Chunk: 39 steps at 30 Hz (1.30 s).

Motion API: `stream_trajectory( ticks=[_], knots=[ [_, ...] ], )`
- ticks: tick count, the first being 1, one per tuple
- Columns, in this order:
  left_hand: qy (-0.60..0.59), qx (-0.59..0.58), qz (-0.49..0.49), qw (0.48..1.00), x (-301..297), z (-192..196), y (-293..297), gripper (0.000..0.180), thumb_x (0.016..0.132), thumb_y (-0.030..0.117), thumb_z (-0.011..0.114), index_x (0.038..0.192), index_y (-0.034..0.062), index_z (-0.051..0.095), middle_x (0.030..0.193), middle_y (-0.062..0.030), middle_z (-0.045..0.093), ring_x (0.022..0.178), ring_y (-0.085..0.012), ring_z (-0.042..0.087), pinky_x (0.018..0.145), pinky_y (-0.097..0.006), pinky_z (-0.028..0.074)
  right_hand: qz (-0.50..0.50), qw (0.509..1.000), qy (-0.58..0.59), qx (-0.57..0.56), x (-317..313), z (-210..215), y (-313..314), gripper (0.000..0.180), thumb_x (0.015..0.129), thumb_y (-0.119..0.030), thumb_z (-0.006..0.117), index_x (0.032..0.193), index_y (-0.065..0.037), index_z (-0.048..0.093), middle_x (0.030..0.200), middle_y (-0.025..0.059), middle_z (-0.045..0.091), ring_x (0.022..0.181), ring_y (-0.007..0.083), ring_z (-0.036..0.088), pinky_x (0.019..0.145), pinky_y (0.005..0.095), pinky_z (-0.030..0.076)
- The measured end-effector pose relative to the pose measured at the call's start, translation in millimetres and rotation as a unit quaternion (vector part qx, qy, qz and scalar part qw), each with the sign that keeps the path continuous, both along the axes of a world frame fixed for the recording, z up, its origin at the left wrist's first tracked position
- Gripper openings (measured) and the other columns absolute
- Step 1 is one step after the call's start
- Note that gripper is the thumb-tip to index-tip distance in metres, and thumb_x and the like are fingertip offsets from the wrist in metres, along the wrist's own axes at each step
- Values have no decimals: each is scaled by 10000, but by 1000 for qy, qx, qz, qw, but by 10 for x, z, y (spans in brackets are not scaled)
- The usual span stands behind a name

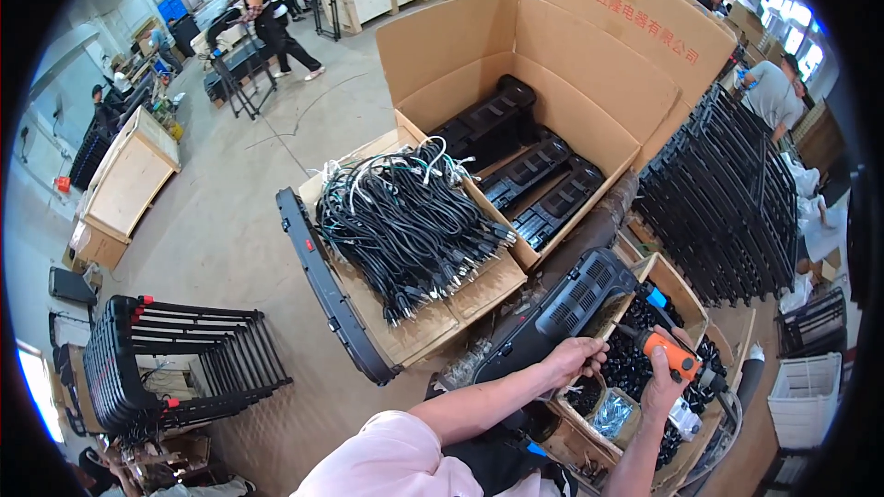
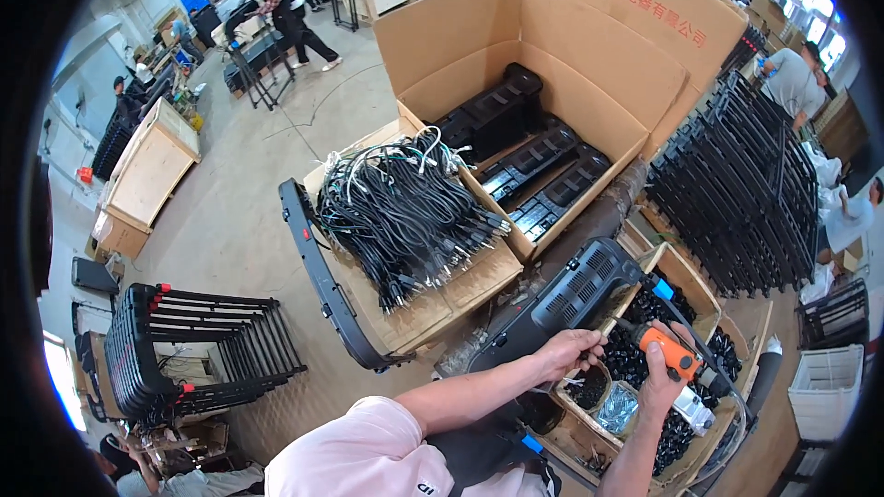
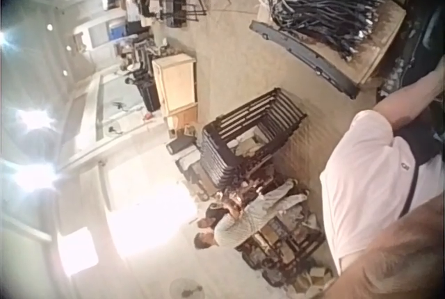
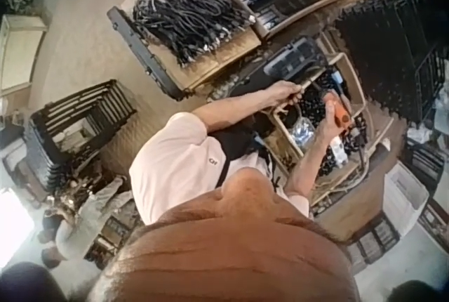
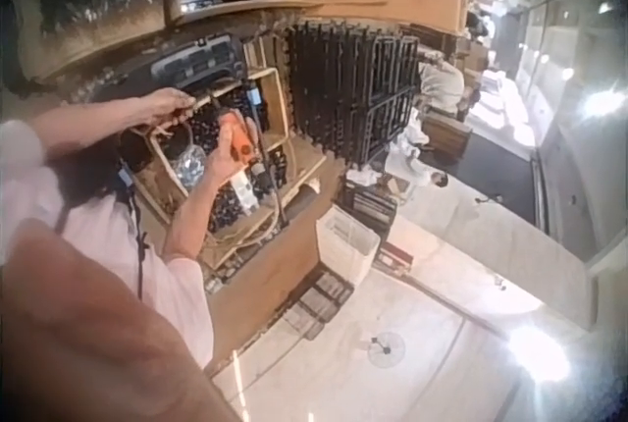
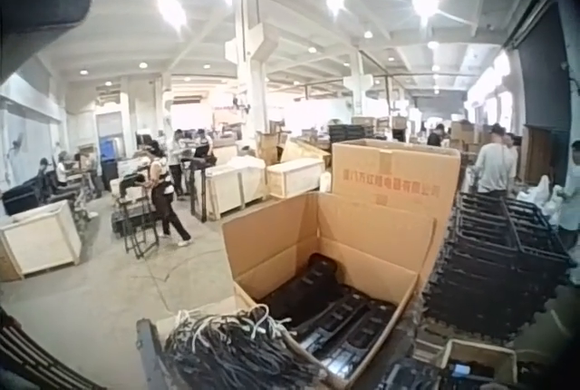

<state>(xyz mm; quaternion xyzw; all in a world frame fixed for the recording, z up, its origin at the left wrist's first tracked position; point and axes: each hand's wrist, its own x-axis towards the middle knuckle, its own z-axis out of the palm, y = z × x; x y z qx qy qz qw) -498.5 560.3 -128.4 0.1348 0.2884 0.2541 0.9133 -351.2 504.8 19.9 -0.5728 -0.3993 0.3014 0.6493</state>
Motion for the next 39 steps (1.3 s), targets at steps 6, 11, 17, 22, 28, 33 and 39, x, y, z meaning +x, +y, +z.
stream_trajectory(
  ticks=[6, 11, 17, 22, 28, 33, 39],
  knots=[
    [-63, -104, 81, 989, -3, -48, 121, 315, 1091, 400, 588, 1069, 116, 722, 839, 47, 641, 732, -92, 555, 670, -253, 464, 3, 999, 6, -32, -147, 23, 77, 533, 872, -68, 786, 1349, 9, 559, 1226, 218, 719, 1152, 279, 690, 1065, 406, 525],
    [-116, -162, 121, 972, 0, 13, 236, 286, 1086, 365, 599, 1147, 95, 674, 853, 27, 657, 746, -119, 599, 660, -243, 520, 18, 999, 19, -45, -172, 0, 119, 537, 870, -78, 799, 1345, -5, 559, 1239, 215, 716, 1155, 271, 686, 1051, 411, 536],
    [-119, -185, 155, 963, -9, 47, 312, 295, 1099, 347, 580, 1126, 72, 683, 852, 2, 650, 737, -123, 626, 669, -252, 564, 13, 998, 24, -55, -192, -58, 125, 531, 872, -73, 795, 1341, -3, 557, 1241, 236, 708, 1160, 275, 685, 1061, 428, 529],
    [-137, -150, 149, 968, -29, 26, 347, 282, 1084, 320, 612, 1162, 55, 668, 873, -14, 629, 771, -135, 606, 690, -249, 556, 15, 998, 31, -59, -179, -111, 183, 531, 873, -69, 788, 1345, -3, 555, 1240, 240, 707, 1158, 275, 685, 1062, 429, 528],
    [-159, -126, 141, 969, 4, 48, 409, 298, 1111, 321, 560, 1192, 61, 680, 901, -3, 640, 775, -109, 611, 707, -242, 568, 11, 998, 38, -57, -132, -73, 273, 530, 875, -58, 783, 1348, -3, 551, 1237, 236, 709, 1152, 269, 686, 1062, 421, 527],
    [-179, -144, 170, 958, 39, 52, 387, 340, 1127, 330, 520, 1252, 42, 650, 948, -26, 640, 808, -144, 617, 750, -295, 573, 11, 996, 39, -76, -221, -100, 494, 521, 881, -47, 781, 1348, -4, 553, 1244, 223, 708, 1148, 257, 684, 1060, 410, 527],
    [-71, -114, 146, 980, -10, 172, 261, 312, 1149, 249, 455, 1254, 7, 622, 1046, -79, 679, 902, -201, 668, 794, -356, 575, 35, 998, 3, -43, -182, -278, 1029, 499, 898, -28, 782, 1345, 5, 562, 1235, 183, 719, 1135, 219, 683, 1046, 370, 532]
  ],
)
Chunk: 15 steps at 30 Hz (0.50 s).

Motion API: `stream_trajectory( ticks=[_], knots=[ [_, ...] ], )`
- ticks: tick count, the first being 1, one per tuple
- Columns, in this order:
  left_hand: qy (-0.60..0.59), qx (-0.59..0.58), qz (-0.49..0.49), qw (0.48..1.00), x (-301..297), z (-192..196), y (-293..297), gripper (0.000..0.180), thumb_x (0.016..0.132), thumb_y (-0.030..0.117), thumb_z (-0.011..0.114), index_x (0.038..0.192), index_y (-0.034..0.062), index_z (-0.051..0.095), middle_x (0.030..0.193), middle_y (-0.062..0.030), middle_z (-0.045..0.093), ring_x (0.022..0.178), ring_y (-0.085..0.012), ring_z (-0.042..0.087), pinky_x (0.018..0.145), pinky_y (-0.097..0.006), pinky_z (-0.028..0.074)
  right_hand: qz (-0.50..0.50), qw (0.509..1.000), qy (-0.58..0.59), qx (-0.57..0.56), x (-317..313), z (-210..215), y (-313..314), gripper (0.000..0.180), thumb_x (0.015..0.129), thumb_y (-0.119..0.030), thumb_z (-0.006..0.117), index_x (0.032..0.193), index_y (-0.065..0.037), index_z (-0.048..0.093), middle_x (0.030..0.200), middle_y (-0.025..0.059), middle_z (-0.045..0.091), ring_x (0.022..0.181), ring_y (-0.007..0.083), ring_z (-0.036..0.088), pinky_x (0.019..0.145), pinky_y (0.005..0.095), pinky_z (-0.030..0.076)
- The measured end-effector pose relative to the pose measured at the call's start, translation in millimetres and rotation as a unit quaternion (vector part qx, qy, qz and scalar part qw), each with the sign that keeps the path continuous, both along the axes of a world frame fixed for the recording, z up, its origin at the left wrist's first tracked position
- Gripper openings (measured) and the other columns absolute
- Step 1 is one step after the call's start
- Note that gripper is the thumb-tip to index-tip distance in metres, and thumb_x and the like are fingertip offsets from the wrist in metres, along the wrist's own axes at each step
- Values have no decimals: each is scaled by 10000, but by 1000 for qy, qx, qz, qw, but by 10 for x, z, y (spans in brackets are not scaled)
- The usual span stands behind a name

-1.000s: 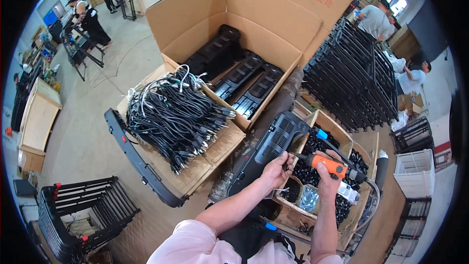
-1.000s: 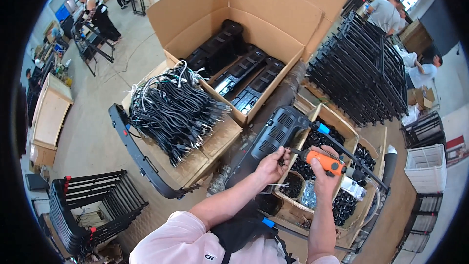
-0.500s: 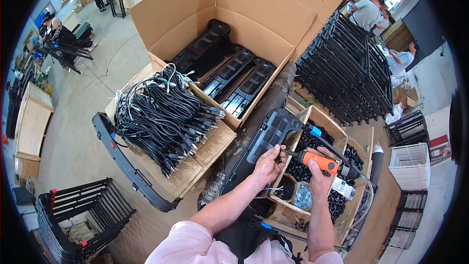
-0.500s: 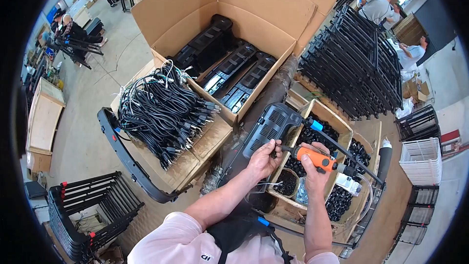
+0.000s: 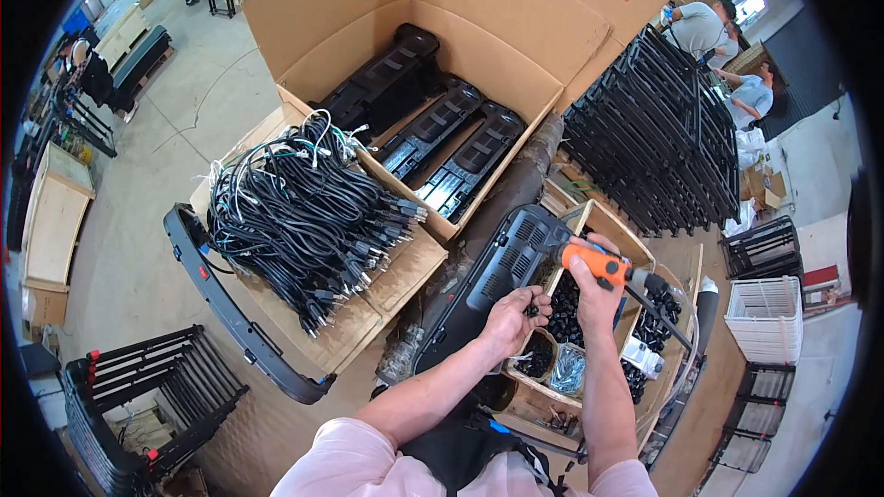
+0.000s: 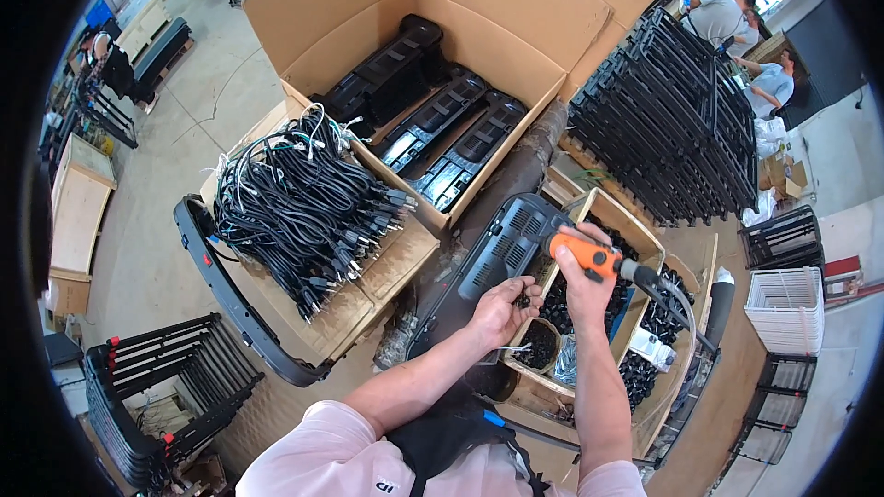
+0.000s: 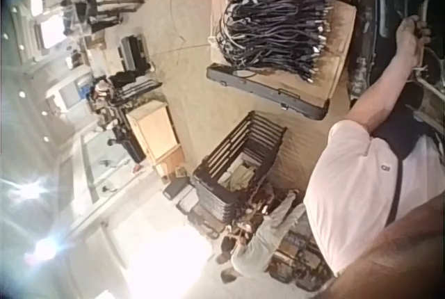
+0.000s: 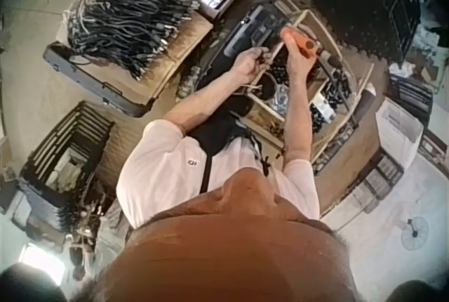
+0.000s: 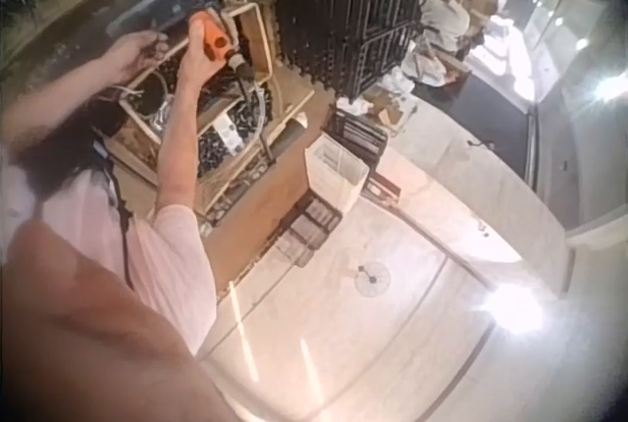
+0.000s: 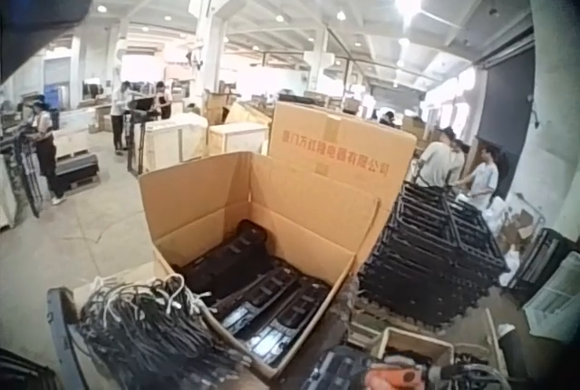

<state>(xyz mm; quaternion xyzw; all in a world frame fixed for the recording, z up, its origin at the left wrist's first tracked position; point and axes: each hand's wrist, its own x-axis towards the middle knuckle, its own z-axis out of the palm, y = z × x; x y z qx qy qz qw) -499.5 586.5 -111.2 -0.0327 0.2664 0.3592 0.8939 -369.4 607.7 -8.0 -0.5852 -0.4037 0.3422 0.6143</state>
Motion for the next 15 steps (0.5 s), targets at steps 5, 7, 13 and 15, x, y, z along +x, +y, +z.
stream_trajectory(
  ticks=[5, 7, 13, 15],
  knots=[
    [14, 32, -25, 999, -136, -96, -64, 218, 1121, 217, 538, 1211, 42, 630, 1013, -44, 681, 851, -146, 661, 746, -293, 569, 24, 999, -4, -20, -53, -187, 345, 483, 896, -30, 793, 1329, 5, 581, 1225, 172, 722, 1110, 201, 690, 1018, 347, 550],
    [9, 51, -16, 999, -178, -166, -75, 196, 1115, 210, 553, 1195, 49, 631, 998, -34, 680, 844, -134, 657, 740, -293, 571, 33, 999, -9, -23, -78, -249, 412, 481, 897, -33, 793, 1328, 3, 582, 1223, 169, 722, 1108, 196, 690, 1016, 346, 552],
    [31, 55, -21, 998, -252, -162, -63, 193, 1115, 209, 557, 1199, 52, 630, 957, -27, 678, 806, -119, 653, 701, -258, 563, 50, 998, -13, -25, -134, -301, 488, 473, 898, -36, 801, 1318, -5, 587, 1218, 160, 724, 1086, 182, 690, 992, 330, 561],
    [34, 58, -22, 997, -282, -133, -56, 219, 1112, 219, 565, 1231, 45, 627, 970, -34, 683, 806, -120, 662, 700, -248, 568, 54, 998, -25, -27, -144, -296, 511, 470, 896, -37, 806, 1313, -7, 590, 1213, 152, 726, 1077, 178, 690, 981, 322, 565]
  ],
)
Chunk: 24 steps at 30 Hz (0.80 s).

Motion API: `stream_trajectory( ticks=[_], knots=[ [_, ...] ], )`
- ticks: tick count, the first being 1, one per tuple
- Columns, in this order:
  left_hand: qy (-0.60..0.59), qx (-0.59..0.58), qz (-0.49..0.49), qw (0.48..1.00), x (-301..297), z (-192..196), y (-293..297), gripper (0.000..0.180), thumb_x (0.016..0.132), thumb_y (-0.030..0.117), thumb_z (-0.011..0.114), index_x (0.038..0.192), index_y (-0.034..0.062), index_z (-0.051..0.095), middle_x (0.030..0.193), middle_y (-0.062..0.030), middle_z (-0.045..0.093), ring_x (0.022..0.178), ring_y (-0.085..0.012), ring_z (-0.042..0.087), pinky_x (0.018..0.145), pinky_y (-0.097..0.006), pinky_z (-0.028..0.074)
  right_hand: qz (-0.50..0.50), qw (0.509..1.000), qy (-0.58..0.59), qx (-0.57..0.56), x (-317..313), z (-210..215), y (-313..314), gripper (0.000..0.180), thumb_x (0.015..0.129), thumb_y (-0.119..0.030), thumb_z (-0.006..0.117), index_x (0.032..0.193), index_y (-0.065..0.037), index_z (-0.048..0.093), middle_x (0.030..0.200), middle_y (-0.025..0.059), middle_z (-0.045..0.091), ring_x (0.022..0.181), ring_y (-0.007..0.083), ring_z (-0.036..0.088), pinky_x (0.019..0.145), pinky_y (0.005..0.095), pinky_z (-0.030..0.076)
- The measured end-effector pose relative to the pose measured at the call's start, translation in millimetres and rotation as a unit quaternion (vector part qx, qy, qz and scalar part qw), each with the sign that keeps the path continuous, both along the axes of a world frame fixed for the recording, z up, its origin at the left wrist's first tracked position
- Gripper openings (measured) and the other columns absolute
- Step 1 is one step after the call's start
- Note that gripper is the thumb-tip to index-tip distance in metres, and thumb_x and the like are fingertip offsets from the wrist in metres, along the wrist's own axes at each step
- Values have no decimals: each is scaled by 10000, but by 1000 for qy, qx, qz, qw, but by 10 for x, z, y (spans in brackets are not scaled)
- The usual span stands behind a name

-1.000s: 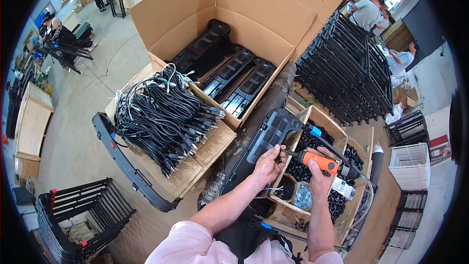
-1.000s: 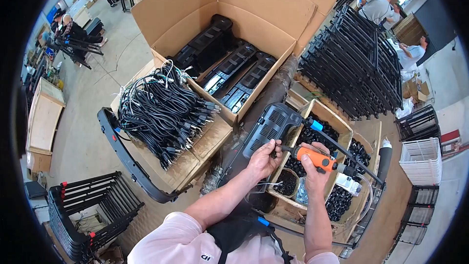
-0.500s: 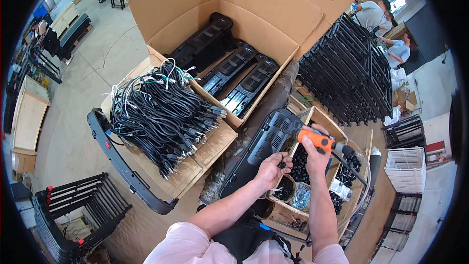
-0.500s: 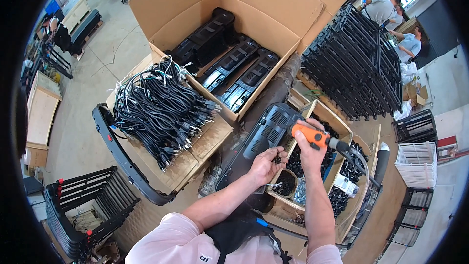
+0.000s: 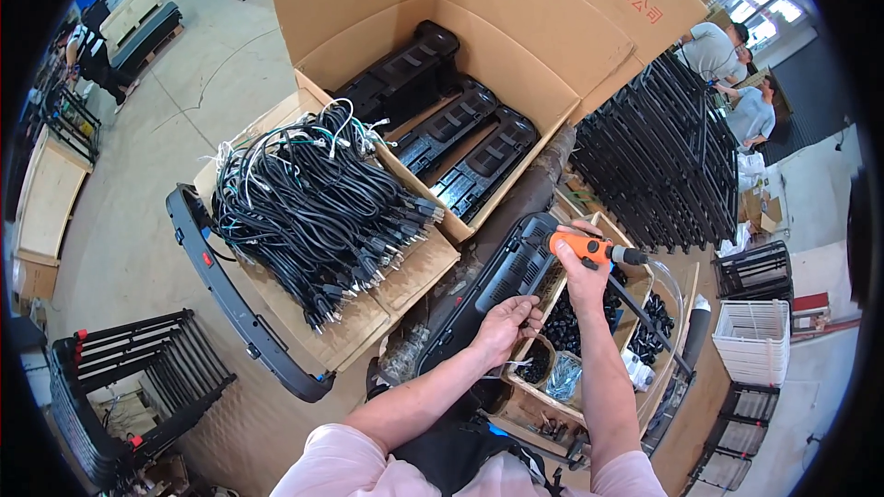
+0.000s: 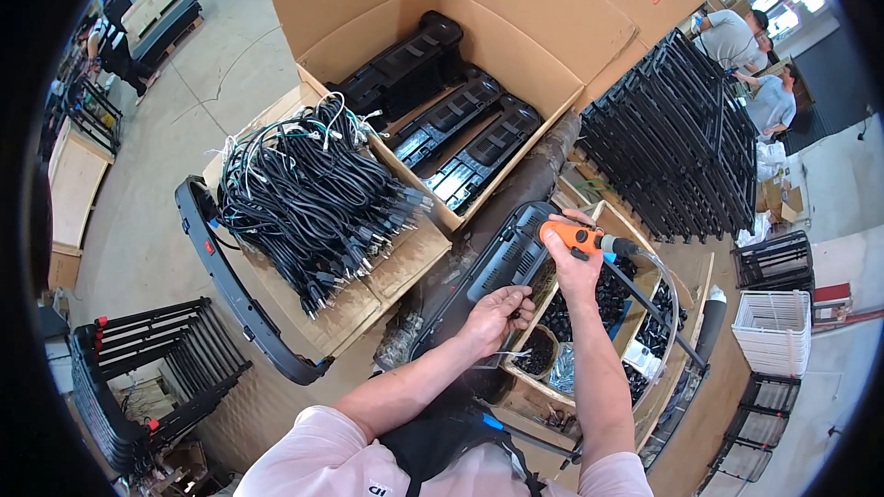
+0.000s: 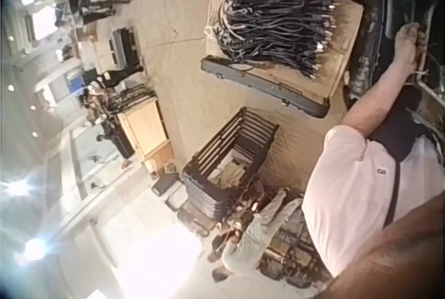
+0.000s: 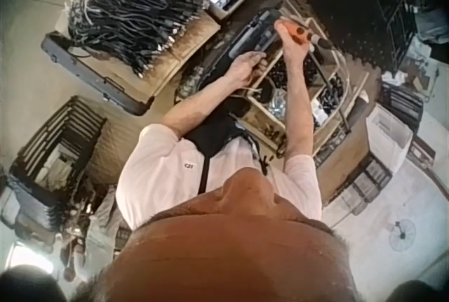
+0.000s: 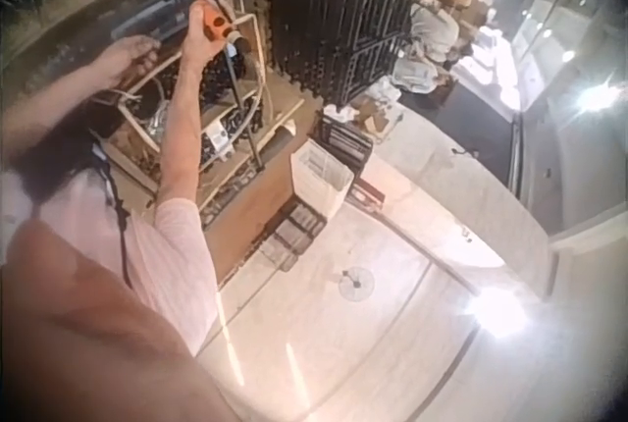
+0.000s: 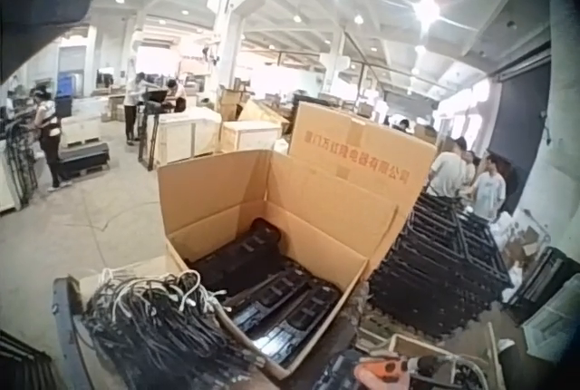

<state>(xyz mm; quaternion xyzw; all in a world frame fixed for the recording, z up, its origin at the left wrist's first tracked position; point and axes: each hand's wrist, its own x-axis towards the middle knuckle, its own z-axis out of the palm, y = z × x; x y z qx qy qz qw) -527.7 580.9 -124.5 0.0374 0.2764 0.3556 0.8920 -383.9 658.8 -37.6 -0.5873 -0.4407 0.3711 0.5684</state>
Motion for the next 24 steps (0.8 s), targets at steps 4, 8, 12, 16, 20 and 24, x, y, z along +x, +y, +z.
stream_trajectory(
  ticks=[4, 8, 12, 16, 20, 24],
  knots=[
    [9, -6, -9, 1000, -48, 59, 24, 237, 1111, 219, 566, 1247, 36, 629, 974, -37, 687, 819, -120, 669, 709, -257, 578, 16, 999, -34, 2, -7, 22, 63, 469, 896, -32, 803, 1312, -6, 589, 1190, 136, 729, 1074, 172, 690, 977, 318, 564],
    [7, -6, -25, 1000, -73, 57, 32, 238, 1107, 222, 574, 1235, 33, 641, 973, -31, 691, 809, -122, 675, 706, -262, 586, 63, 994, -86, -3, -95, 132, 230, 432, 868, -25, 810, 1257, 0, 625, 1151, 101, 732, 1042, 159, 697, 952, 311, 568],
    [-29, -37, 3, 999, -73, 57, 34, 217, 1101, 219, 586, 1204, 47, 668, 949, -14, 700, 771, -113, 671, 692, -256, 602, 94, 986, -135, -26, -100, 137, 357, 440, 866, -28, 815, 1262, 6, 626, 1149, 114, 736, 1032, 165, 709, 951, 321, 576],
    [-17, -58, 14, 998, -121, 97, 57, 216, 1098, 224, 592, 1195, 49, 670, 939, -17, 698, 768, -115, 671, 700, -259, 609, 91, 987, -122, -39, -120, 167, 361, 384, 865, -30, 811, 1215, 2, 657, 1129, 107, 740, 1024, 164, 713, 938, 320, 583],
    [-13, -66, 31, 997, -147, 95, 95, 217, 1095, 235, 598, 1182, 52, 674, 937, -22, 695, 765, -125, 668, 683, -270, 603, 92, 987, -122, -47, -118, 140, 360, 373, 862, -34, 814, 1202, 0, 665, 1127, 102, 739, 1029, 169, 715, 944, 322, 583],
    [-3, -82, 40, 996, -123, 126, 136, 215, 1083, 268, 620, 1133, 70, 688, 919, -12, 686, 780, -142, 665, 707, -295, 592, 85, 988, -122, -48, -71, 104, 372, 381, 857, -33, 819, 1204, -3, 665, 1130, 104, 738, 1033, 170, 713, 950, 323, 579]
  ],
)
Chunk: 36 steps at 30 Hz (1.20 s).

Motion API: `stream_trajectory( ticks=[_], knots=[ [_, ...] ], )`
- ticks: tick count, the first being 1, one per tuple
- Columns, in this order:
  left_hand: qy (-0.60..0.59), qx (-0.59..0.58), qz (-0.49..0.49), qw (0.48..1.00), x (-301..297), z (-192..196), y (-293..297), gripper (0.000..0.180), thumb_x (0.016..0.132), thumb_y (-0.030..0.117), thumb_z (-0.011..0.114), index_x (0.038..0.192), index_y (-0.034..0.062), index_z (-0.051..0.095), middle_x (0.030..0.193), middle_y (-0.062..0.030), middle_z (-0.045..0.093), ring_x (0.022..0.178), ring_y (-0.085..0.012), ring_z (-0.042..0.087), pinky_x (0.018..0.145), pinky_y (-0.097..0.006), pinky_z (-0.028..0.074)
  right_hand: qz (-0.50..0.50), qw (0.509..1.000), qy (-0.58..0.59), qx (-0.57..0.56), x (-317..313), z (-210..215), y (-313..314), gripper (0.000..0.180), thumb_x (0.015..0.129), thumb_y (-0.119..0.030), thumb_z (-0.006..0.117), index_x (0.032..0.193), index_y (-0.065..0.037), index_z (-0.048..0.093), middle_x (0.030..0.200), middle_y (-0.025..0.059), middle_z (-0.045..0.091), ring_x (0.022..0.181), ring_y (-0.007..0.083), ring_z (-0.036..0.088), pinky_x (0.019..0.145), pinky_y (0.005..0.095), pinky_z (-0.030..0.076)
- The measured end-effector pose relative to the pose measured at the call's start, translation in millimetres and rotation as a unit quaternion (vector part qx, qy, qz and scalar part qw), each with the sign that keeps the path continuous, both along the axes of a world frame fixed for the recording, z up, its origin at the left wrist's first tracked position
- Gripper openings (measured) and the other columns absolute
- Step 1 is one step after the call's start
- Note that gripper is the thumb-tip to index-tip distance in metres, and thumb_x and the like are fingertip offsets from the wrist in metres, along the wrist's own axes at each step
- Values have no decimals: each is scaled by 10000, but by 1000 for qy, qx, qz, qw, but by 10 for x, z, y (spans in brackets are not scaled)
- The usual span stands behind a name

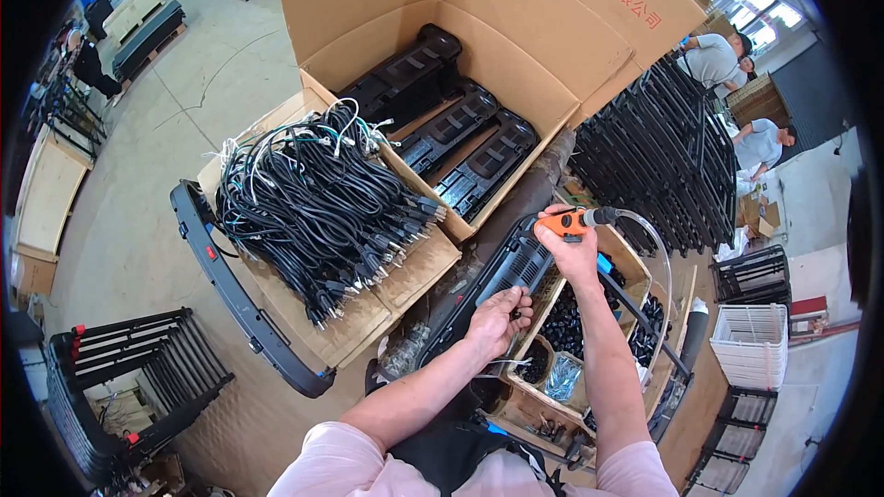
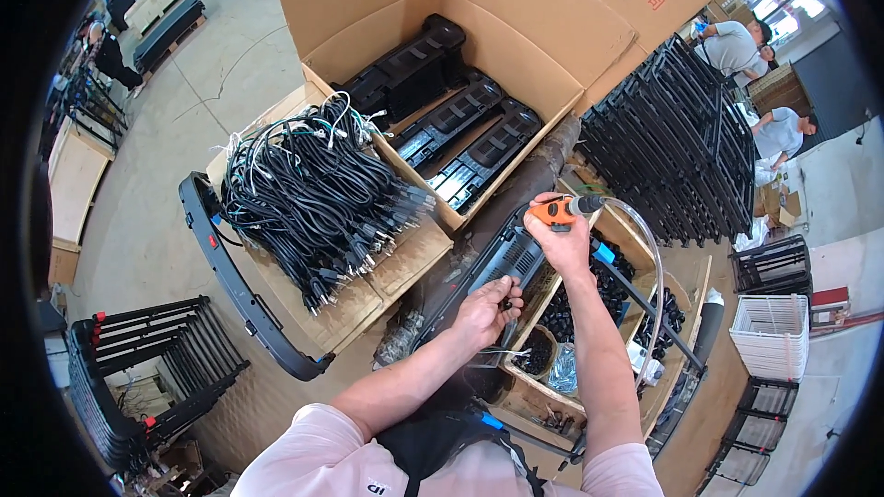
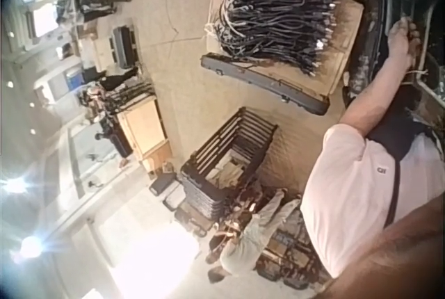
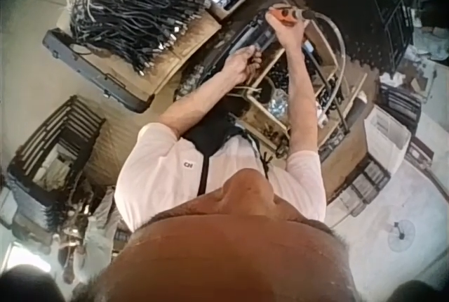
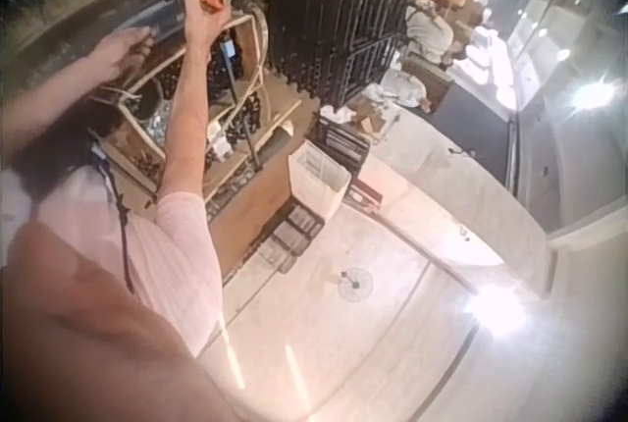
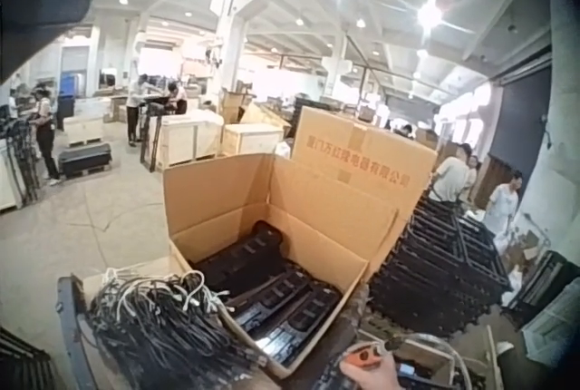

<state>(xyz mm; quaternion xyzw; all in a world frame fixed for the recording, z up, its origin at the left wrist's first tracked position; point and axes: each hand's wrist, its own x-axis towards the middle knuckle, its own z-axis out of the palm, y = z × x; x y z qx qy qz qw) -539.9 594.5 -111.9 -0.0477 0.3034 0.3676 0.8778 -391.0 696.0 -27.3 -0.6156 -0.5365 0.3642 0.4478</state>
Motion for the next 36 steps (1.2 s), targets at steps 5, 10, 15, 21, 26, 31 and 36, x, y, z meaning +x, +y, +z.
stream_trajectory(
  ticks=[5, 10, 15, 21, 26, 31, 36],
  knots=[
    [-7, -18, 22, 1000, 3, -113, 82, 236, 1082, 290, 621, 1140, 69, 679, 904, -15, 670, 781, -148, 659, 719, -303, 587, -10, 998, -6, 56, -36, 63, -124, 435, 859, -40, 827, 1256, -6, 653, 1148, 102, 744, 1051, 155, 703, 961, 316, 569],
    [-53, -79, 89, 992, -25, -85, 154, 251, 1084, 314, 612, 1158, 77, 656, 887, -6, 636, 775, -135, 625, 699, -282, 557, -24, 996, 70, 43, -110, 544, -847, 494, 869, -34, 795, 1319, 13, 599, 1201, 146, 746, 1107, 203, 702, 1015, 366, 549],
    [-105, -69, 96, 987, 11, -107, 218, 245, 1095, 307, 591, 1154, 76, 645, 870, 1, 609, 770, -130, 590, 700, -272, 548, -57, 991, 118, 23, -148, 502, -1168, 504, 872, -27, 794, 1327, 21, 584, 1216, 169, 736, 1119, 216, 696, 1020, 369, 549],
    [-99, -51, 74, 991, -3, -173, 234, 232, 1097, 286, 588, 1155, 68, 642, 871, -10, 608, 767, -141, 590, 716, -270, 557, -71, 989, 125, 27, -184, 467, -1191, 506, 874, -34, 792, 1332, 13, 582, 1229, 169, 731, 1123, 210, 689, 1031, 369, 540],
    [-115, -46, 61, 990, -47, -147, 241, 221, 1098, 256, 587, 1200, 69, 647, 894, -10, 616, 775, -145, 596, 726, -279, 559, -84, 988, 128, 24, -206, 493, -1182, 503, 877, -36, 787, 1334, 8, 581, 1230, 171, 730, 1127, 212, 687, 1035, 368, 537],
    [-162, -46, 87, 982, -73, -171, 213, 241, 1101, 260, 581, 1235, 71, 648, 930, -8, 630, 808, -144, 611, 745, -289, 557, -87, 984, 153, 15, -281, 481, -1121, 500, 881, -35, 783, 1335, 11, 577, 1236, 176, 724, 1135, 216, 683, 1043, 367, 533],
    [-49, -28, 44, 997, 55, -81, 137, 288, 1099, 315, 585, 1275, 106, 675, 931, 18, 635, 808, -121, 600, 720, -266, 531, -93, 987, 129, 39, -349, 321, -974, 493, 887, -21, 775, 1337, 12, 576, 1236, 164, 723, 1135, 211, 681, 1044, 366, 533]
  ],
)
